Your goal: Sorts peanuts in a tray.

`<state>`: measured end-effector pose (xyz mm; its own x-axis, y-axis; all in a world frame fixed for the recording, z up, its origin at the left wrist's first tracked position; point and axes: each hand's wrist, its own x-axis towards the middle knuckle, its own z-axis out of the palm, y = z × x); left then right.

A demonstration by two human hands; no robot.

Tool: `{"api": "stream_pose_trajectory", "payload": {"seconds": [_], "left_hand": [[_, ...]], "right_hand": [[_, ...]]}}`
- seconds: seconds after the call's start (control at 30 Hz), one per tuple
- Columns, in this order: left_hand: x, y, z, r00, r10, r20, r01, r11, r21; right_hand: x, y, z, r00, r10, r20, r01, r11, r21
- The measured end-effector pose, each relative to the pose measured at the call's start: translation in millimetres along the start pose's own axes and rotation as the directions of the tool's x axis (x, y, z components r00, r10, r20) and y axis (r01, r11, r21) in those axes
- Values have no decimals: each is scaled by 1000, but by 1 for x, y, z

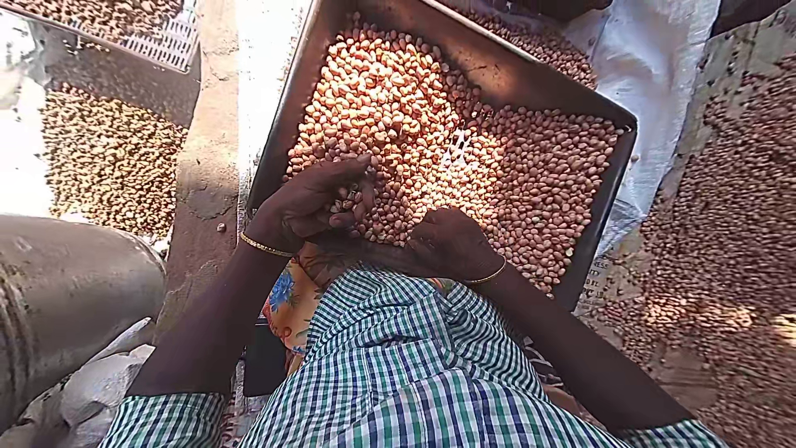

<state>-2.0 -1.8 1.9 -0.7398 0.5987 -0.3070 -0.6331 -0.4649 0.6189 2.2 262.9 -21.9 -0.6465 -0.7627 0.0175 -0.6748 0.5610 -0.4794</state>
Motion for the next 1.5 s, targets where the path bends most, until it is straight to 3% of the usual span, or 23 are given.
{"api": "stream_pose_trajectory", "payload": {"seconds": [0.1,0.27,0.47,0.57,0.63,0.7,0.73,0.8,0.87,0.93,1.0,1.1,1.17,1.23,1.3,1.37,1.5], "left_hand": [[0,1,0,1000,26,-16,-25,1000,13],[-1,1,0,998,50,-28,-49,998,35],[-2,1,1,996,47,-73,-43,998,55],[-2,0,1,996,58,-71,-55,997,50],[-1,1,1,995,78,-59,-74,995,59],[-2,2,3,996,72,-61,-70,996,47],[-2,2,5,997,32,-76,-29,999,37],[1,0,11,987,-113,-115,119,992,43],[4,1,12,969,-220,-115,227,973,50],[3,4,11,972,-227,-66,227,974,-6],[2,4,8,985,-166,-42,164,986,-43],[3,2,2,999,-44,-2,44,999,-17],[1,1,-1,1000,15,-2,-15,1000,-11],[-2,2,-3,998,57,-5,-57,998,-10],[-1,4,-3,998,55,-10,-55,998,-31],[0,1,0,999,-20,-49,16,997,-73],[6,3,12,969,-213,-125,193,969,-153]], "right_hand": [[-2,0,-1,994,107,-8,-105,988,116],[-5,-1,-7,991,43,-126,-38,998,46],[1,0,6,986,-159,-46,150,976,-161],[5,0,8,987,-158,-36,148,970,-194],[3,4,6,992,-59,-113,54,998,-45],[5,-2,-7,976,125,-179,-72,957,280],[10,-9,-14,962,176,-211,-74,905,419],[22,-29,-25,956,162,-243,-9,847,532],[28,-34,-31,968,118,-223,2,879,477],[23,-19,-29,971,96,-220,-17,942,336],[12,-5,-17,988,-23,-151,52,981,189],[5,6,8,956,-292,-40,289,955,-72],[9,9,13,938,-347,-19,342,933,-113],[14,10,11,946,-313,-89,309,950,-56],[22,1,-5,968,-118,-222,166,963,214],[37,-23,-25,952,33,-303,115,882,457],[59,-28,-16,860,-53,-507,264,897,355]]}}
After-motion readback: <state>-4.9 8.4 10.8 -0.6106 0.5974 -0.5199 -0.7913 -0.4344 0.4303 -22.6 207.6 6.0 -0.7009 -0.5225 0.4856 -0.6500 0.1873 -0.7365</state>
